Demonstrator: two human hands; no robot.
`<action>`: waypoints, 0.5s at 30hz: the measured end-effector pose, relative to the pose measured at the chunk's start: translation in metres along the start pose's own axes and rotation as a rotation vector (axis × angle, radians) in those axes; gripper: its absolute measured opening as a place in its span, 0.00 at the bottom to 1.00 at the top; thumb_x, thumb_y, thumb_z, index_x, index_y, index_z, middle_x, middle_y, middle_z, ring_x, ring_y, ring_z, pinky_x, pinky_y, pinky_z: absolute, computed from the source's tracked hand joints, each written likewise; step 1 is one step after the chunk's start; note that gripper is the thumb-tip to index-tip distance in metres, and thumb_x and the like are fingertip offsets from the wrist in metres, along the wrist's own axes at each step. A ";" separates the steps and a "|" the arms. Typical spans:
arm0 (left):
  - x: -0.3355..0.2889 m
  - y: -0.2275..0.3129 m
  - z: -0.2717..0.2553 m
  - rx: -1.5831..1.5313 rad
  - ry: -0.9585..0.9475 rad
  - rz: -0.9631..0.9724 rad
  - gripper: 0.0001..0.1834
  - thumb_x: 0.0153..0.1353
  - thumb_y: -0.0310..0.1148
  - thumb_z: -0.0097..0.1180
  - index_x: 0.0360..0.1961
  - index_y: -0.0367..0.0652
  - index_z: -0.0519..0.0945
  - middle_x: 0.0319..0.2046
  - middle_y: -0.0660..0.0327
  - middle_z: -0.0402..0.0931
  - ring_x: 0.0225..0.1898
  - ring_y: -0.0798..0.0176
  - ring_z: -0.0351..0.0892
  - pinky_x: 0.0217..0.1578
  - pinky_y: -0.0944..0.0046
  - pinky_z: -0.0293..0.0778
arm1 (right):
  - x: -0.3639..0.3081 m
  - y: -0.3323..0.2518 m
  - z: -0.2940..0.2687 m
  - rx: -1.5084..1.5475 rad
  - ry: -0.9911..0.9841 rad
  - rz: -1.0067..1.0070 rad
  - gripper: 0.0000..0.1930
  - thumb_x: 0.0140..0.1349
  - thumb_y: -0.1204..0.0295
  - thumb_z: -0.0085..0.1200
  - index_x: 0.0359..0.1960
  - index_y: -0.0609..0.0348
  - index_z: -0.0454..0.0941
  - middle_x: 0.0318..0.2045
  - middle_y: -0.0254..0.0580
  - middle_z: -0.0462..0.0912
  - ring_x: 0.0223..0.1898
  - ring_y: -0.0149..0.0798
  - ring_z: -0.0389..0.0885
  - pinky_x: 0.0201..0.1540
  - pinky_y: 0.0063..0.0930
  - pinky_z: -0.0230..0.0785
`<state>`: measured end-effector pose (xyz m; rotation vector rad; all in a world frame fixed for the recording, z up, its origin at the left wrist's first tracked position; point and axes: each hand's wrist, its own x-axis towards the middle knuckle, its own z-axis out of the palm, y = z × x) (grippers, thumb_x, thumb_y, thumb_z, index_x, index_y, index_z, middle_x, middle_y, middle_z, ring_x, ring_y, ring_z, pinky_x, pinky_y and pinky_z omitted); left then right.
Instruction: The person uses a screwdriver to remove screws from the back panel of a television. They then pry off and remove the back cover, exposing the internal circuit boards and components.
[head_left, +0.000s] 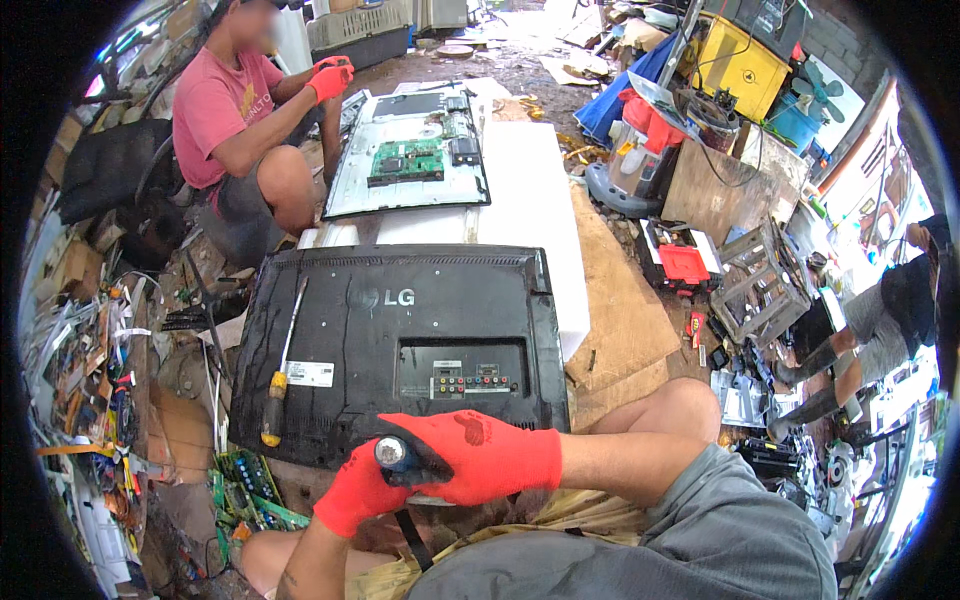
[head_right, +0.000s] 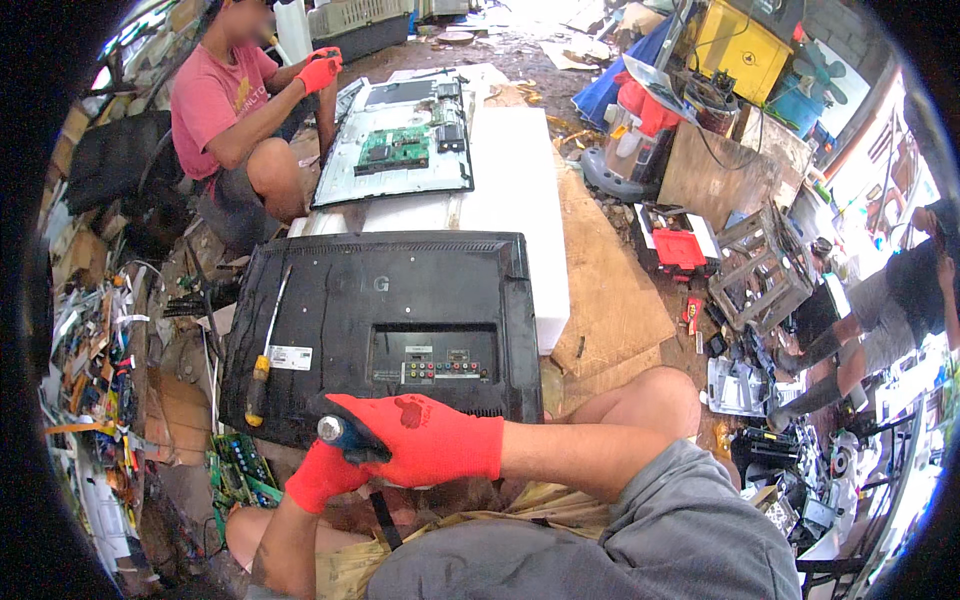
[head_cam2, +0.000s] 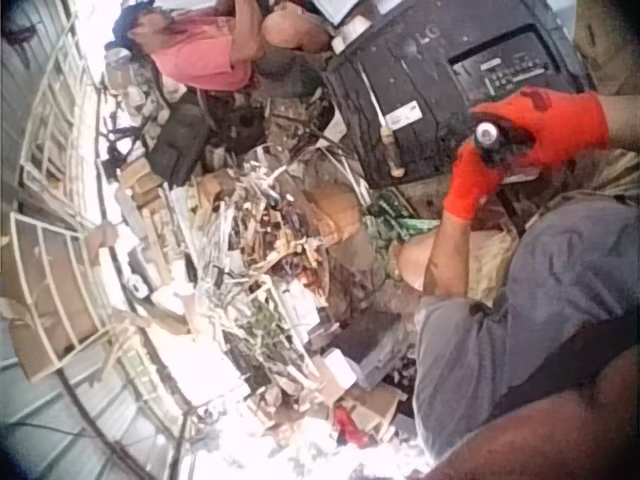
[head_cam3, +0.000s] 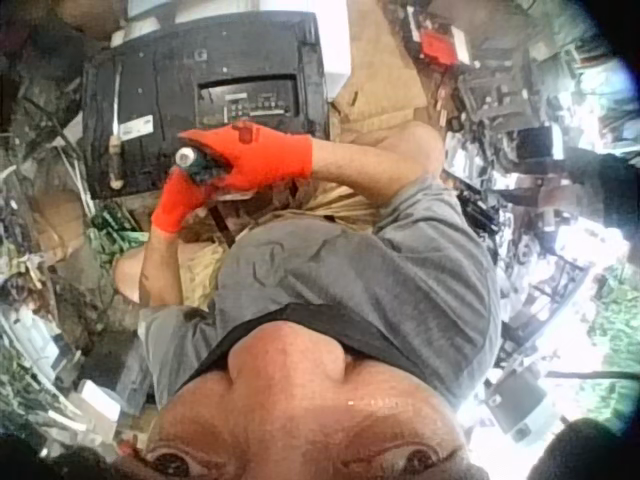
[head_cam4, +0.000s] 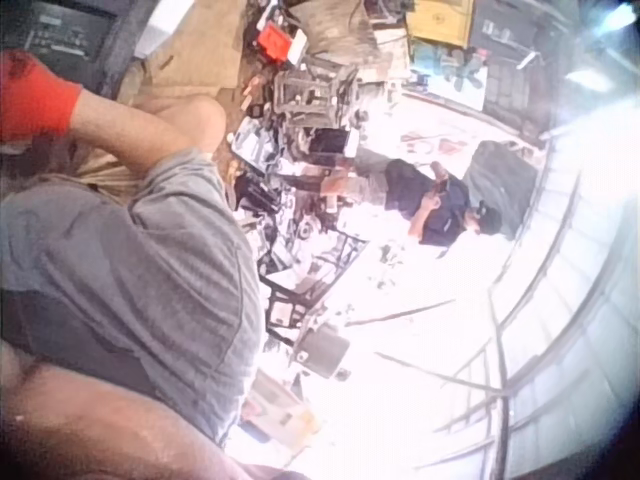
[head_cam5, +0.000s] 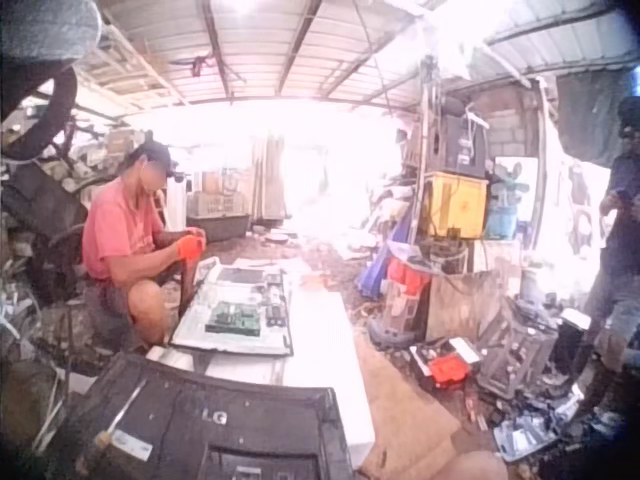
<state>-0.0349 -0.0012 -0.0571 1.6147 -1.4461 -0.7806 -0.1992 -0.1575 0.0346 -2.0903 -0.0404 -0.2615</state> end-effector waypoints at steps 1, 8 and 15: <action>-0.002 0.001 0.000 -0.025 -0.012 -0.006 0.22 0.47 0.27 0.70 0.47 0.42 0.82 0.43 0.55 0.84 0.45 0.57 0.84 0.48 0.58 0.78 | 0.000 0.000 0.001 0.006 -0.009 0.006 0.41 0.56 0.65 0.66 0.68 0.65 0.58 0.52 0.58 0.78 0.52 0.56 0.79 0.53 0.43 0.73; 0.004 0.023 0.005 -0.152 0.100 -0.093 0.26 0.46 0.29 0.72 0.49 0.43 0.81 0.47 0.55 0.82 0.48 0.56 0.83 0.50 0.58 0.77 | -0.002 0.019 0.019 -0.133 0.000 0.032 0.36 0.53 0.64 0.66 0.62 0.60 0.66 0.51 0.51 0.77 0.51 0.54 0.78 0.52 0.42 0.73; 0.007 0.012 0.000 0.172 0.038 0.015 0.31 0.41 0.35 0.75 0.50 0.44 0.80 0.51 0.49 0.78 0.55 0.43 0.75 0.57 0.50 0.71 | -0.009 0.052 0.036 -0.076 0.094 -0.017 0.29 0.55 0.67 0.63 0.59 0.58 0.70 0.47 0.56 0.82 0.48 0.56 0.82 0.50 0.43 0.76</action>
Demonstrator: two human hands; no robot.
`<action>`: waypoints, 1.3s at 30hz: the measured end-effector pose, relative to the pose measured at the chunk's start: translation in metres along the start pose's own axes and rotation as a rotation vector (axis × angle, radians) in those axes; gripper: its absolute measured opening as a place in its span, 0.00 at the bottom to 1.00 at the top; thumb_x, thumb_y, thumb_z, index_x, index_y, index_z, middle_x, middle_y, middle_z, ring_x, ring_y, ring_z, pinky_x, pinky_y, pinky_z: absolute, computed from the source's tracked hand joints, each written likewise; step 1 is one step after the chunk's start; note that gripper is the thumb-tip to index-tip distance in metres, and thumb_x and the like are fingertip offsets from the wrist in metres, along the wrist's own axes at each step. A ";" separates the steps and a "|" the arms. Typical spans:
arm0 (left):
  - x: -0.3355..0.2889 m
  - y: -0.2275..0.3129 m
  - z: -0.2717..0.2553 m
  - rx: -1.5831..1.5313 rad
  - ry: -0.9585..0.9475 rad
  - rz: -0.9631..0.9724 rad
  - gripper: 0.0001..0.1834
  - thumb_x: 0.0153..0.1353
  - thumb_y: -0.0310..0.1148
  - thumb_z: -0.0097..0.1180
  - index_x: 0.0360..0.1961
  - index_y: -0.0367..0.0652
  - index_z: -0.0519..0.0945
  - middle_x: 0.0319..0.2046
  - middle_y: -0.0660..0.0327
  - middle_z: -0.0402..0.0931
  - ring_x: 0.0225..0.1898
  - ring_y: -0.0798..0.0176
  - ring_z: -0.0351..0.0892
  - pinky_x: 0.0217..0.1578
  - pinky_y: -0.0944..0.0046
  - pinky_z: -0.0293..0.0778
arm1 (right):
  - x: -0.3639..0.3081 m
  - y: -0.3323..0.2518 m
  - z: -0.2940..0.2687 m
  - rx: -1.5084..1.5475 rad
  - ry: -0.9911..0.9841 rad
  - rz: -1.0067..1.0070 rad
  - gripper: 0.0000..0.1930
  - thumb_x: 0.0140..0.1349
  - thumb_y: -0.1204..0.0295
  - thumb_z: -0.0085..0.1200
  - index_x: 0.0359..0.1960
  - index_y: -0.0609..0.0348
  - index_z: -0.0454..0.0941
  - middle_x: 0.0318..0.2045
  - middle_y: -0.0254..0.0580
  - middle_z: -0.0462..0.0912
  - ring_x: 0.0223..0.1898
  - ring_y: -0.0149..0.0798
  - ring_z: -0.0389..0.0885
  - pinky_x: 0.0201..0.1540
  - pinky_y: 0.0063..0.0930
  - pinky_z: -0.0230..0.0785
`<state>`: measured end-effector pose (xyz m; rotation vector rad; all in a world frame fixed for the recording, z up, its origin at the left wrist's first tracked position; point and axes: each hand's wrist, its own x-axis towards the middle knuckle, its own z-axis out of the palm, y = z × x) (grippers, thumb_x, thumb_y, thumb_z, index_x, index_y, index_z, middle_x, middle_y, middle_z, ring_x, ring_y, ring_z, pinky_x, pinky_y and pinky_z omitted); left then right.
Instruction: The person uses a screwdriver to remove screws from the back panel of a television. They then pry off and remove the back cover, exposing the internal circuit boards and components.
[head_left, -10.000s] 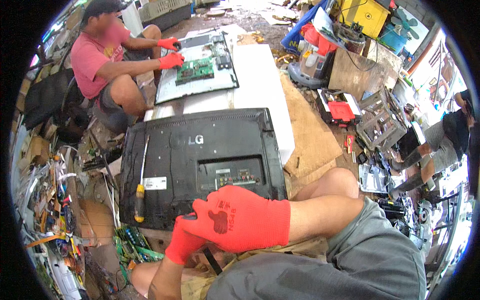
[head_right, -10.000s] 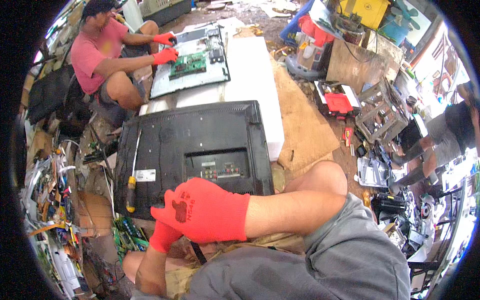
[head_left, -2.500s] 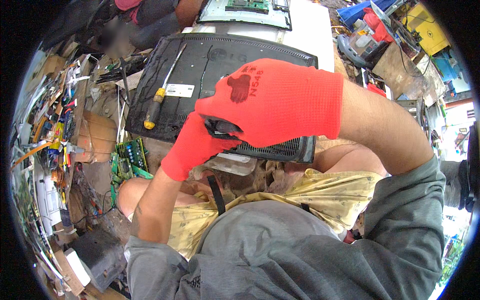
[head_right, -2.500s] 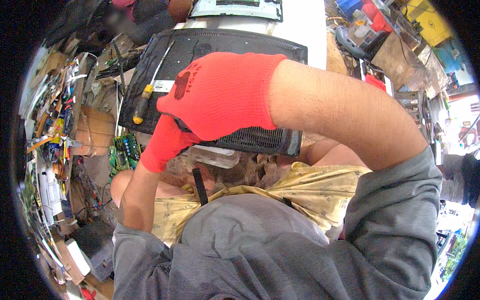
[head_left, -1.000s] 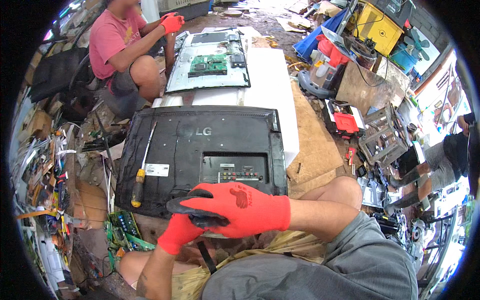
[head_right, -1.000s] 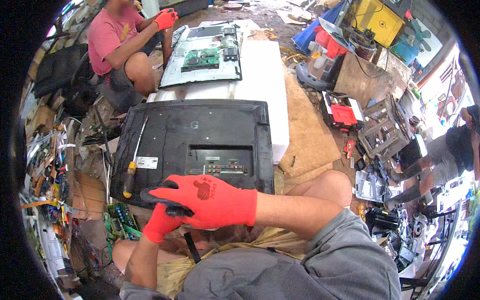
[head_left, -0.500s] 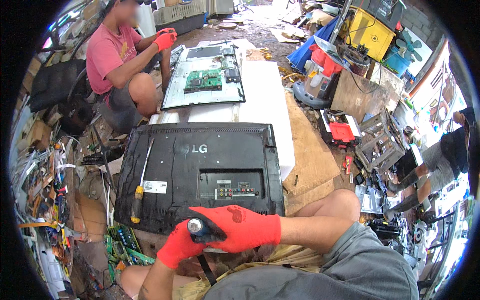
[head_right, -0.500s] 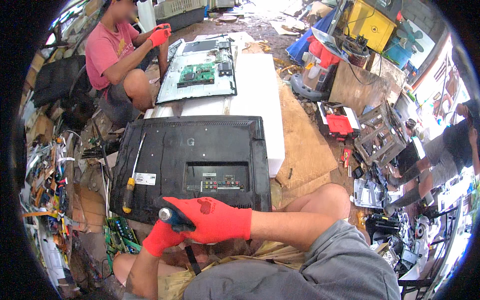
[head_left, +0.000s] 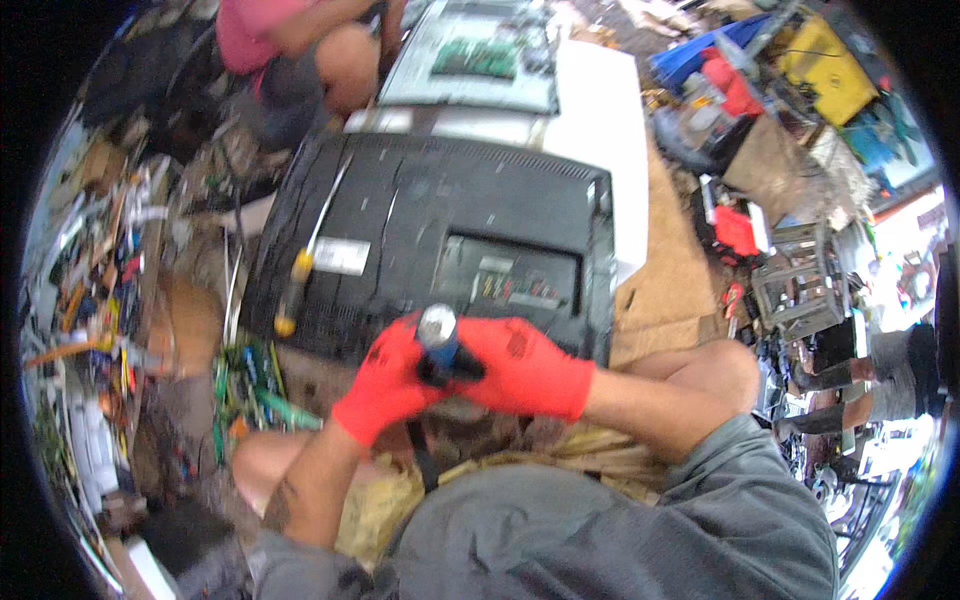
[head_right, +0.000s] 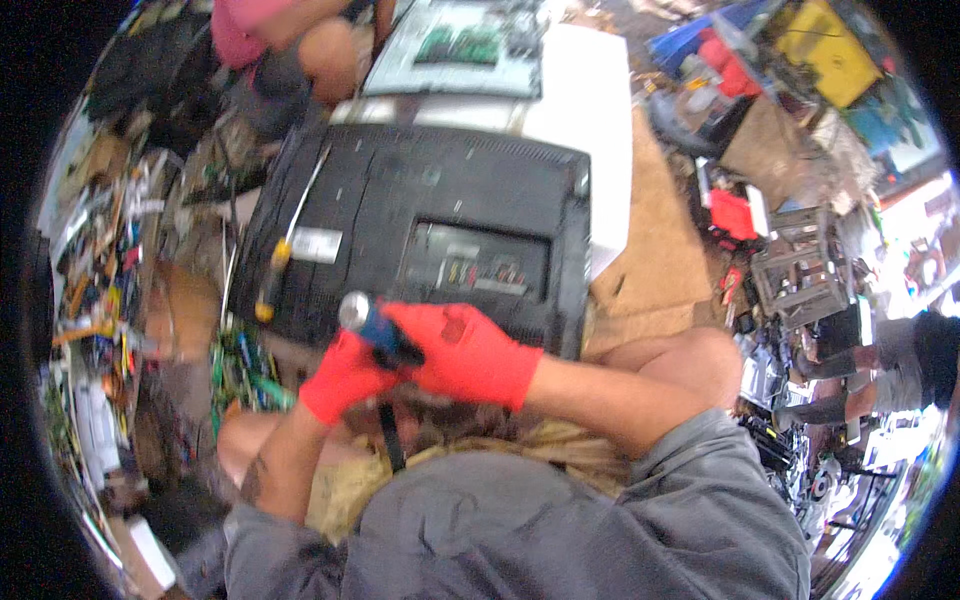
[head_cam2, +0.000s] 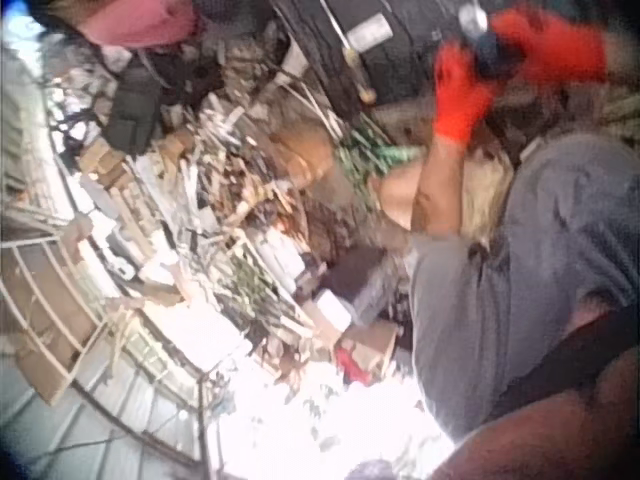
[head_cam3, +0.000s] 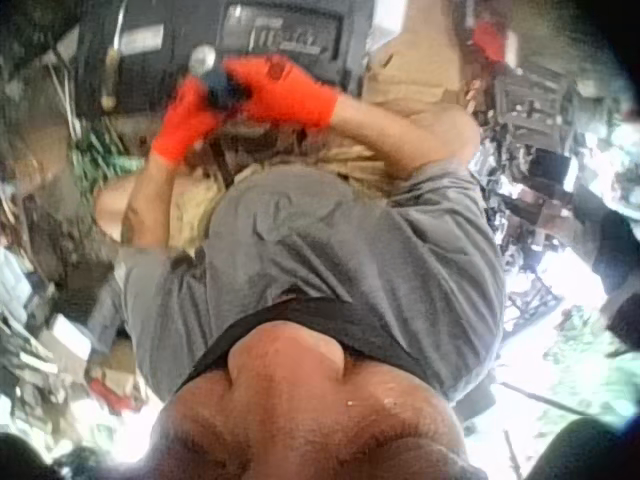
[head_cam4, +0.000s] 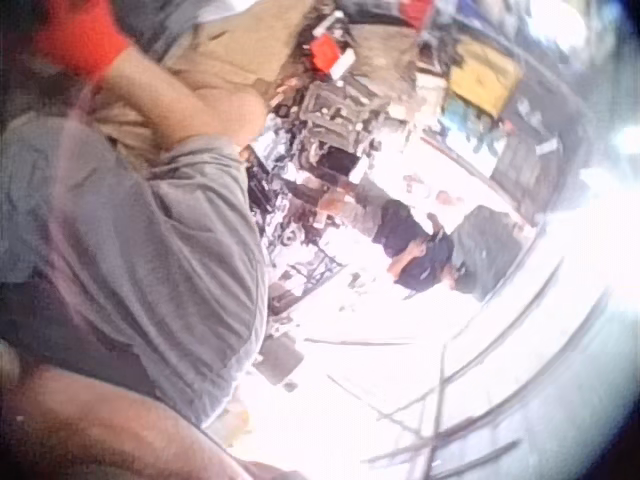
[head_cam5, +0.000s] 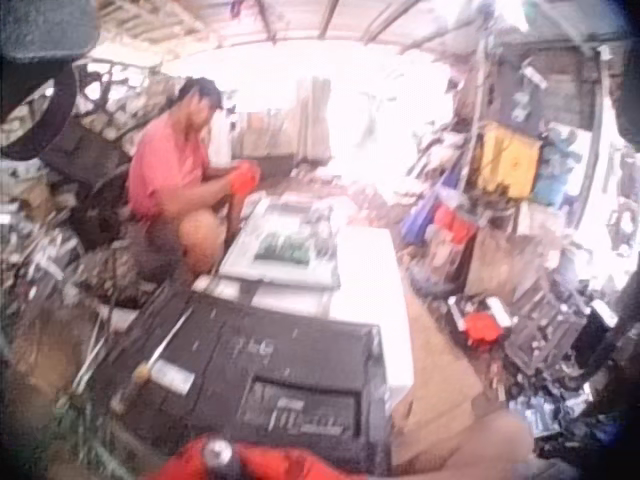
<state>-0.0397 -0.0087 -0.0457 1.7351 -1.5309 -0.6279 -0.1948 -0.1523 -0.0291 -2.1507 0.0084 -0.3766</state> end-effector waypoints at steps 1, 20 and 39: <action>-0.009 -0.009 -0.003 0.033 -0.041 -0.034 0.31 0.42 0.37 0.74 0.50 0.44 0.80 0.52 0.50 0.77 0.56 0.42 0.73 0.59 0.49 0.69 | 0.008 -0.023 -0.009 -0.075 -0.095 0.138 0.28 0.56 0.68 0.62 0.59 0.58 0.69 0.44 0.57 0.82 0.46 0.58 0.82 0.47 0.44 0.76; -0.017 -0.020 -0.012 0.317 -0.171 0.047 0.37 0.48 0.45 0.70 0.59 0.44 0.73 0.62 0.50 0.68 0.68 0.41 0.60 0.69 0.40 0.53 | 0.010 -0.035 -0.038 -0.013 0.083 0.044 0.20 0.52 0.75 0.65 0.48 0.57 0.76 0.40 0.52 0.83 0.42 0.56 0.83 0.44 0.41 0.75; -0.003 -0.060 -0.058 0.591 0.353 -0.103 0.21 0.53 0.34 0.66 0.49 0.45 0.82 0.52 0.54 0.78 0.58 0.47 0.73 0.61 0.50 0.66 | 0.002 -0.029 -0.111 0.274 0.349 0.145 0.27 0.53 0.84 0.63 0.56 0.63 0.72 0.49 0.39 0.80 0.51 0.32 0.78 0.55 0.28 0.70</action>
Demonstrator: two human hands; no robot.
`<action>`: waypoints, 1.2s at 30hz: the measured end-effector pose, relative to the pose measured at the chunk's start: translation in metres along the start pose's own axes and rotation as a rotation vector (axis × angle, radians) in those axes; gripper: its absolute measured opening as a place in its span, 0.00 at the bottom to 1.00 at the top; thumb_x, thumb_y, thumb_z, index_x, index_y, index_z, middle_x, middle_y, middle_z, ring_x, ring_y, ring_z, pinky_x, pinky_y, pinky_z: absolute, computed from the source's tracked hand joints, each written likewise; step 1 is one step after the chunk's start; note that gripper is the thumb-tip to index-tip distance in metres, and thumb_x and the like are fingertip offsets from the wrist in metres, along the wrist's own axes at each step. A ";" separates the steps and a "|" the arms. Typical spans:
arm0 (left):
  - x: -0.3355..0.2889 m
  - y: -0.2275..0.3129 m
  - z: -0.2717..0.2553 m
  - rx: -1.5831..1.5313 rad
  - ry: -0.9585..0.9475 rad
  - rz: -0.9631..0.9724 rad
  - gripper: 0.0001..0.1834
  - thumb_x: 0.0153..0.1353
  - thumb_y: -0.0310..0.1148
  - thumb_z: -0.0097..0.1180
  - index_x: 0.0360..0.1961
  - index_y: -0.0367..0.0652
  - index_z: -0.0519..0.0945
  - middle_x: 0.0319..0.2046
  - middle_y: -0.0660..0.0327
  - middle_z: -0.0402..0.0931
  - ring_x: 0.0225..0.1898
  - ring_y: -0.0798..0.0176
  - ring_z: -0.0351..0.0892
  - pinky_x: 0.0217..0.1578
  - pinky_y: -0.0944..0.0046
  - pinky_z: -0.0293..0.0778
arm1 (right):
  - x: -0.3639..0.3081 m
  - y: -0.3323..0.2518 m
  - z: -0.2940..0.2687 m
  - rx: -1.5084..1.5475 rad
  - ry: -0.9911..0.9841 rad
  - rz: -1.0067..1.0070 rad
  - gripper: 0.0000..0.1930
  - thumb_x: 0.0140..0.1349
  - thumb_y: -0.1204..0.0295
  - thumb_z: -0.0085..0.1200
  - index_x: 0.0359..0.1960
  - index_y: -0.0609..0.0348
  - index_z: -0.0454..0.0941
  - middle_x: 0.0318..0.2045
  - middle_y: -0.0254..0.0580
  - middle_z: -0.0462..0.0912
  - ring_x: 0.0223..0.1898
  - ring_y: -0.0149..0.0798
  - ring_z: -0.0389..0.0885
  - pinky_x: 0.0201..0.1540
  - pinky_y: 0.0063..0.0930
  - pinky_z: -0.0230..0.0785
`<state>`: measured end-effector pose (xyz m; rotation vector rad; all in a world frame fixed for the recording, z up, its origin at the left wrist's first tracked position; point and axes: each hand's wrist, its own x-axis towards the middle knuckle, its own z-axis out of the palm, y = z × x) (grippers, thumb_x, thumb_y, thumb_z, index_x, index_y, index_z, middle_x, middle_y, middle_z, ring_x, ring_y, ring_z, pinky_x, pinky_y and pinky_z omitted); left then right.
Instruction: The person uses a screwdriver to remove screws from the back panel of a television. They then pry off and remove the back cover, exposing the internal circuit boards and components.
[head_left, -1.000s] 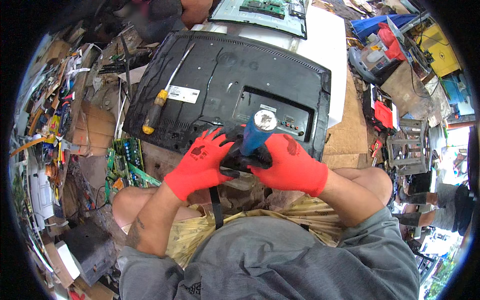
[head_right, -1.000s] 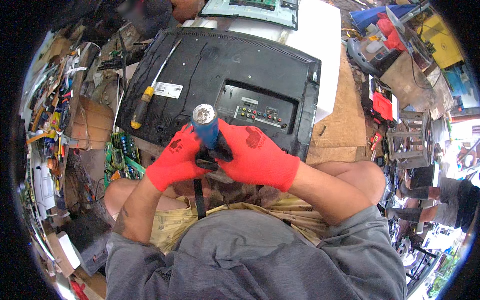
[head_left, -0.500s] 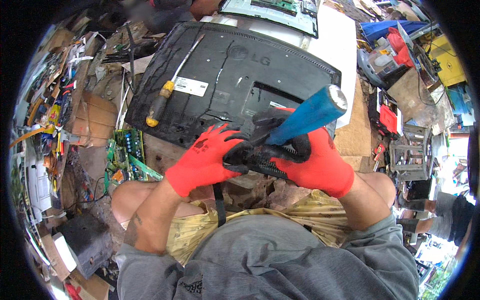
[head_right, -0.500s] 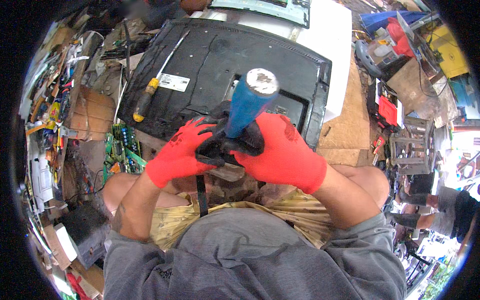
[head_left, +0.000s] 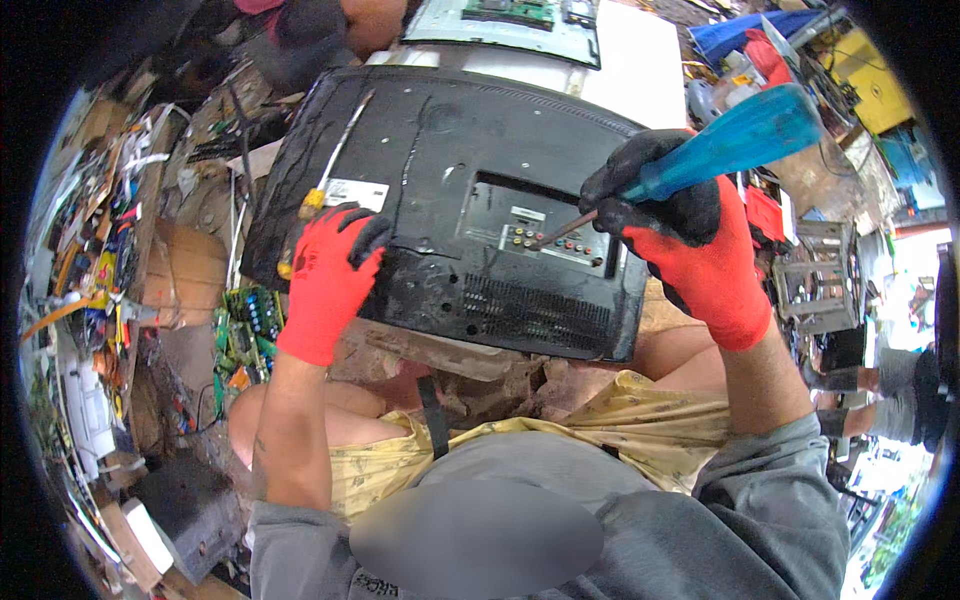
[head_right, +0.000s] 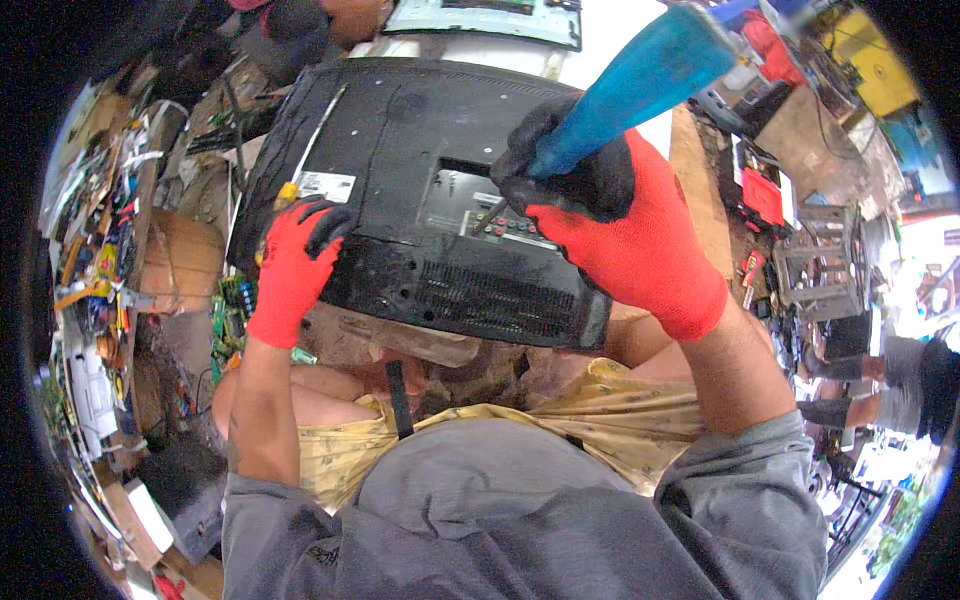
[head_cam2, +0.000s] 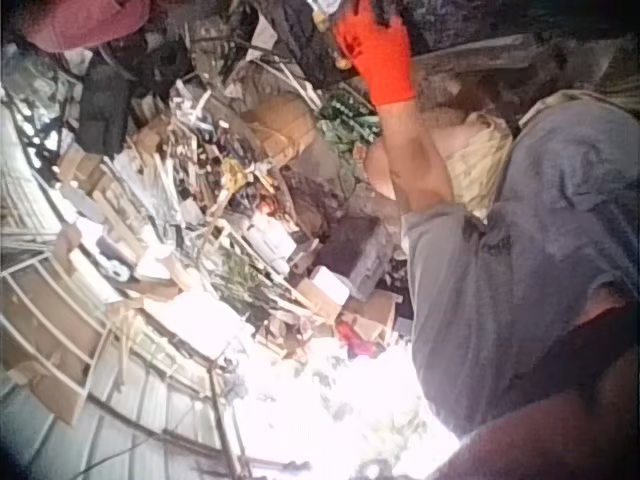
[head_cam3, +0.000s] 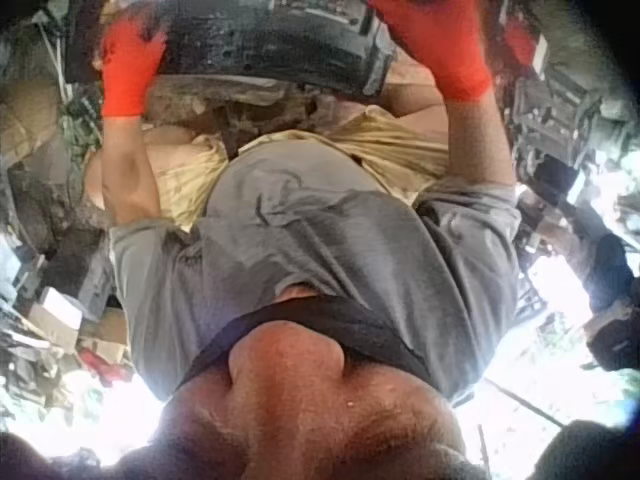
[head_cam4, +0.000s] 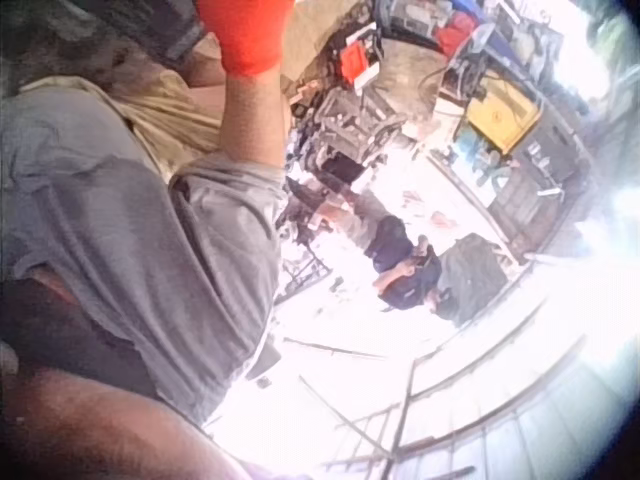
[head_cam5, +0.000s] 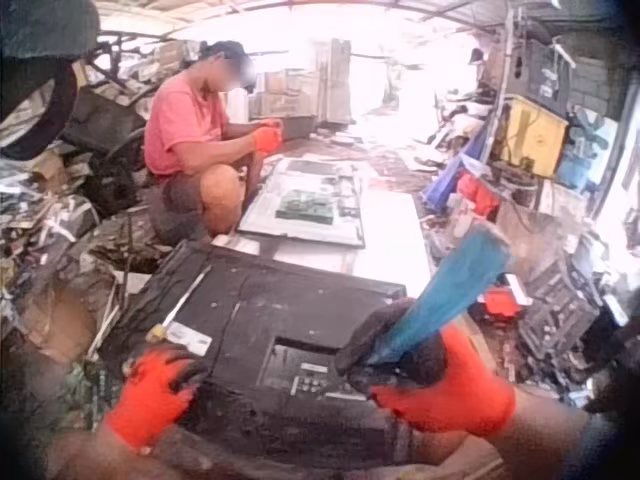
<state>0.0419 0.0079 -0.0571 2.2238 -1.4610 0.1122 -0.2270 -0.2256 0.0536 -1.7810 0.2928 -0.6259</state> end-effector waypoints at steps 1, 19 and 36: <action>0.002 -0.004 0.002 0.022 -0.012 -0.015 0.21 0.54 0.34 0.65 0.50 0.45 0.81 0.53 0.55 0.78 0.59 0.47 0.72 0.62 0.50 0.65 | -0.005 0.003 -0.011 -0.055 -0.037 0.042 0.27 0.53 0.84 0.63 0.56 0.63 0.72 0.49 0.39 0.80 0.51 0.32 0.78 0.56 0.28 0.70; 0.014 0.008 0.022 0.107 -0.053 0.002 0.29 0.60 0.29 0.58 0.64 0.41 0.70 0.64 0.47 0.67 0.66 0.42 0.64 0.67 0.49 0.59 | -0.082 0.034 -0.081 0.054 0.247 0.178 0.24 0.55 0.86 0.62 0.55 0.65 0.71 0.47 0.41 0.80 0.50 0.35 0.80 0.55 0.31 0.74; 0.045 0.144 0.048 -0.091 -0.305 0.426 0.30 0.55 0.31 0.62 0.61 0.44 0.74 0.62 0.55 0.71 0.67 0.44 0.64 0.68 0.43 0.55 | -0.174 0.047 -0.091 -0.219 0.095 0.389 0.27 0.55 0.83 0.62 0.58 0.60 0.69 0.49 0.40 0.78 0.53 0.36 0.78 0.55 0.34 0.72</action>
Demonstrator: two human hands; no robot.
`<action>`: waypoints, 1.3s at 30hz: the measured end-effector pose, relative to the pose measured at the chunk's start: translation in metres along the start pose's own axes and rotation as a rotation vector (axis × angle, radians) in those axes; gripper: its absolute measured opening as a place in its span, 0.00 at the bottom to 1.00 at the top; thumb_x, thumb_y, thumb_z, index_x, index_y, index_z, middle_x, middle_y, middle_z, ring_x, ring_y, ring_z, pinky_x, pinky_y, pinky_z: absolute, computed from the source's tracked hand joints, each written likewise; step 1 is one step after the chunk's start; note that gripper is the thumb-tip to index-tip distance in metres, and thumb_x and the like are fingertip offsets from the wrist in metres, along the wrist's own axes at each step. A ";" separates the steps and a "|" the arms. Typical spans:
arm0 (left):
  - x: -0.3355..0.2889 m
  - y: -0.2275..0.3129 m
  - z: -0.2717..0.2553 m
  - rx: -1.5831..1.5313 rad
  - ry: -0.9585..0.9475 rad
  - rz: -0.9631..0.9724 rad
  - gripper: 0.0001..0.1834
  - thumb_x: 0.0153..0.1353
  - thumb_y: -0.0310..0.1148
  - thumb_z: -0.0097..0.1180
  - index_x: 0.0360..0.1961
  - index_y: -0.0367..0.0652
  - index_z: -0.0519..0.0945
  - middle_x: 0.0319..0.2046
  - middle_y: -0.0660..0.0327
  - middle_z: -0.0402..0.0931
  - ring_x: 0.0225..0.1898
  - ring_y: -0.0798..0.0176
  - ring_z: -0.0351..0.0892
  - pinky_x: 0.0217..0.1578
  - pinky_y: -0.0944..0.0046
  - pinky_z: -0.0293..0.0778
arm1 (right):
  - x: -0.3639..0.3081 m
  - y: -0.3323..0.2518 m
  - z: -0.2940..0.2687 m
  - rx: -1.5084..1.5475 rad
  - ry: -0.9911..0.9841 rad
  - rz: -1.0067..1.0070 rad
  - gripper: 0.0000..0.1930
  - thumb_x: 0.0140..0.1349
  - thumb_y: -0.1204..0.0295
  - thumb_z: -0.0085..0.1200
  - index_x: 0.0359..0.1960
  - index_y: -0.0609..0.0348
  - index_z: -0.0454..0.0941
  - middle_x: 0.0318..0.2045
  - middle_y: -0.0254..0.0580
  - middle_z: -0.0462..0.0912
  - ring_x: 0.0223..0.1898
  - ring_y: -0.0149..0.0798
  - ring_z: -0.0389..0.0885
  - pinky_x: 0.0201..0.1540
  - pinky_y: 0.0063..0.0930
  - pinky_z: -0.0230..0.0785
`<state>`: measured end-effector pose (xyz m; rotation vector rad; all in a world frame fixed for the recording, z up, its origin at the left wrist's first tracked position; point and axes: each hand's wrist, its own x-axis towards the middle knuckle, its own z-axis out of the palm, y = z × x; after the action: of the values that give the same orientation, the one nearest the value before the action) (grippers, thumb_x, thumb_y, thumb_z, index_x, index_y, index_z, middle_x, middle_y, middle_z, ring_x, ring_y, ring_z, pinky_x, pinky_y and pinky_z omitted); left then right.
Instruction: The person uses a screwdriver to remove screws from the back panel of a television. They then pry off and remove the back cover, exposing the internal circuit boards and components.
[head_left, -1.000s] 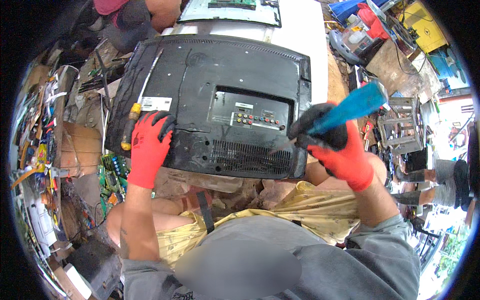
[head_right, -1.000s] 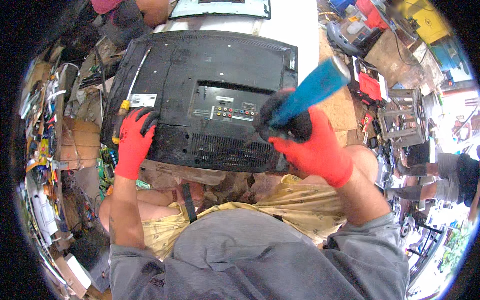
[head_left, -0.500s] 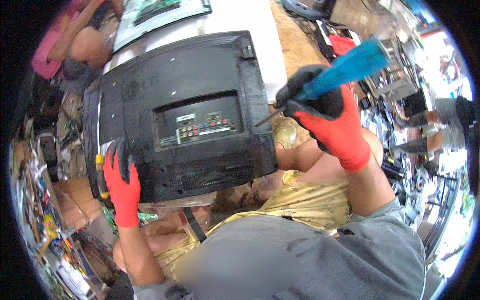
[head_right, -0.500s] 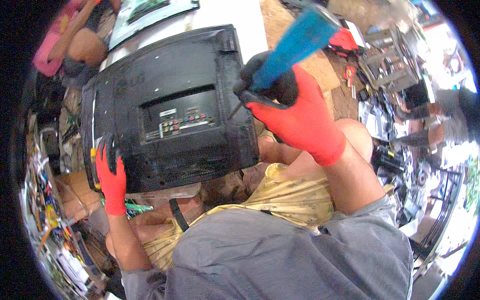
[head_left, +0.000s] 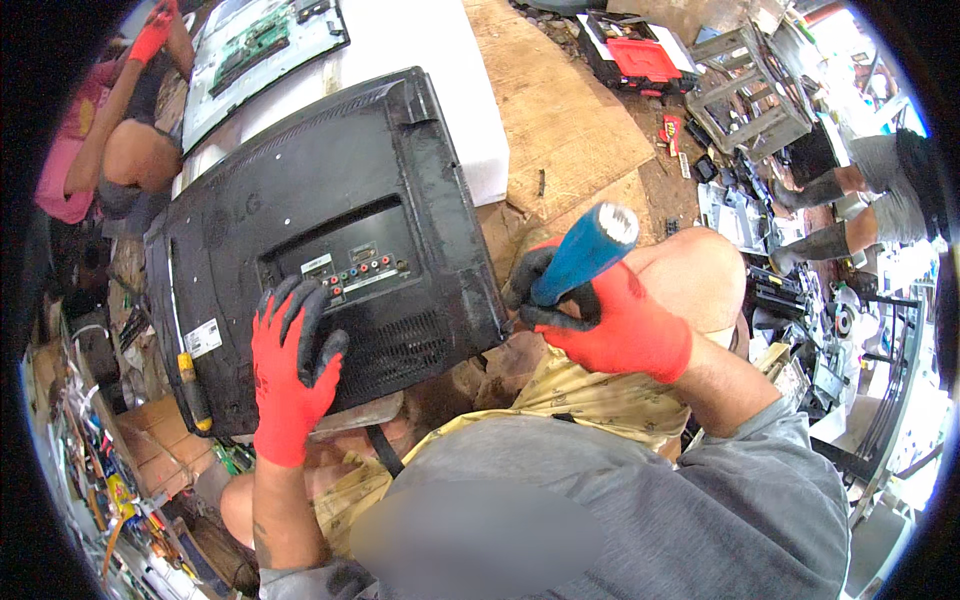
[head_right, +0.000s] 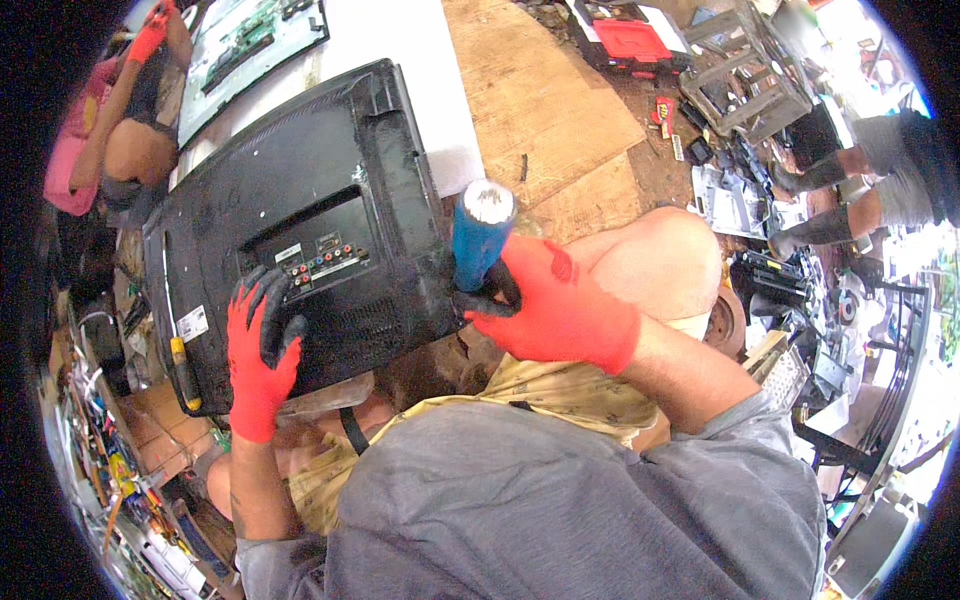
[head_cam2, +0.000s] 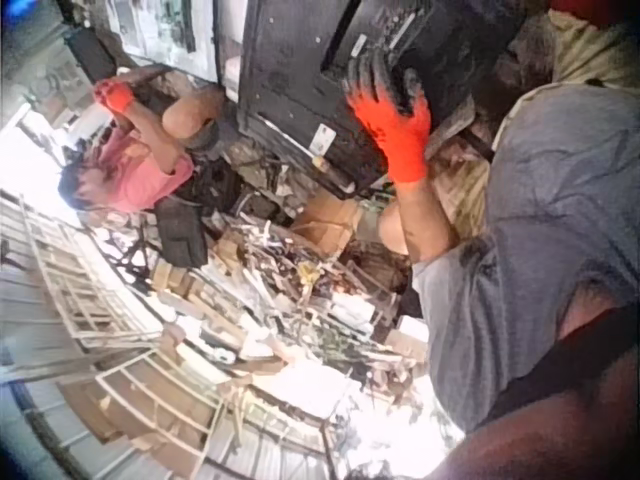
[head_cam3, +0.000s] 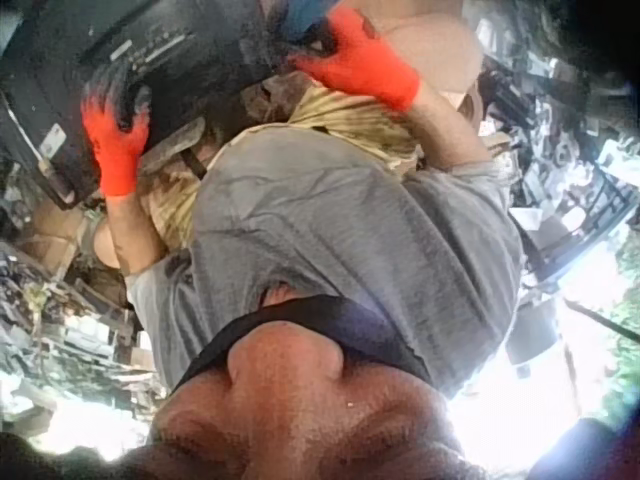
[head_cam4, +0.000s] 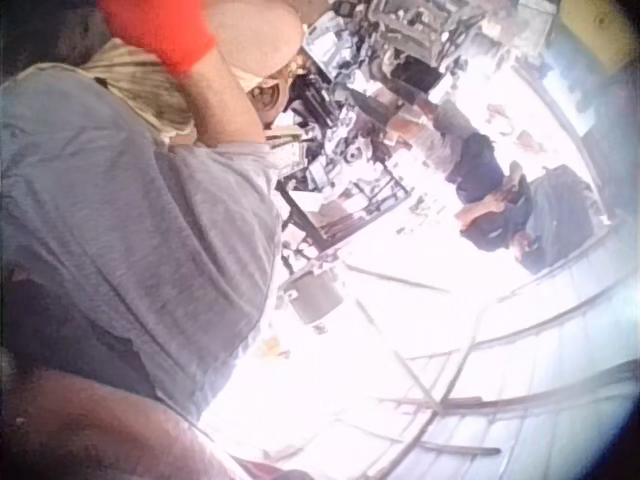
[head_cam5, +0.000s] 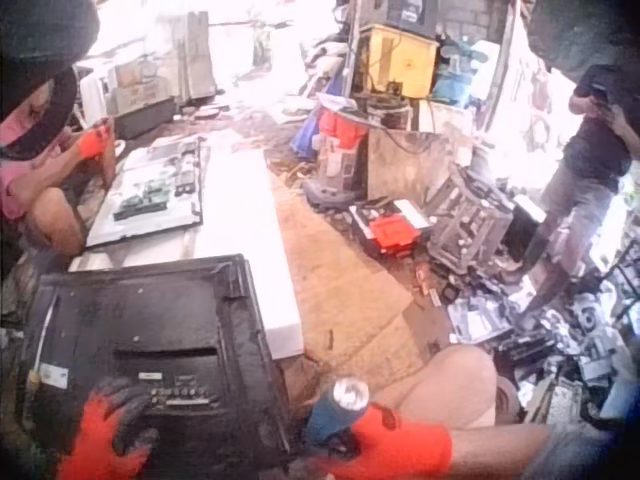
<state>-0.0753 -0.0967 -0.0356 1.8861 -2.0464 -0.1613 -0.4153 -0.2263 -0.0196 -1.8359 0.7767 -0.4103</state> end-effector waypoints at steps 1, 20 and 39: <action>0.003 0.005 0.000 -0.021 -0.014 0.025 0.30 0.55 0.30 0.62 0.61 0.44 0.74 0.62 0.55 0.71 0.67 0.44 0.64 0.68 0.43 0.55 | -0.005 0.005 0.003 0.044 0.000 0.019 0.27 0.55 0.83 0.62 0.58 0.59 0.70 0.49 0.40 0.78 0.53 0.36 0.78 0.55 0.34 0.72; -0.027 0.003 0.009 -0.103 0.071 -0.084 0.29 0.52 0.23 0.58 0.59 0.39 0.76 0.60 0.49 0.72 0.66 0.42 0.65 0.68 0.47 0.57 | -0.021 0.022 0.023 0.104 0.074 -0.197 0.22 0.54 0.78 0.60 0.52 0.57 0.74 0.40 0.47 0.82 0.43 0.49 0.82 0.46 0.37 0.74; 0.024 0.109 0.097 -0.407 -0.129 0.196 0.23 0.50 0.35 0.67 0.49 0.44 0.81 0.50 0.55 0.81 0.59 0.46 0.74 0.65 0.44 0.61 | -0.029 0.009 0.031 -0.256 0.125 -0.115 0.20 0.52 0.70 0.65 0.47 0.57 0.76 0.44 0.50 0.80 0.47 0.54 0.81 0.48 0.42 0.74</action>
<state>-0.2114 -0.1233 -0.0876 1.4549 -2.0724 -0.6123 -0.4211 -0.1872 -0.0374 -2.1164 0.8421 -0.5229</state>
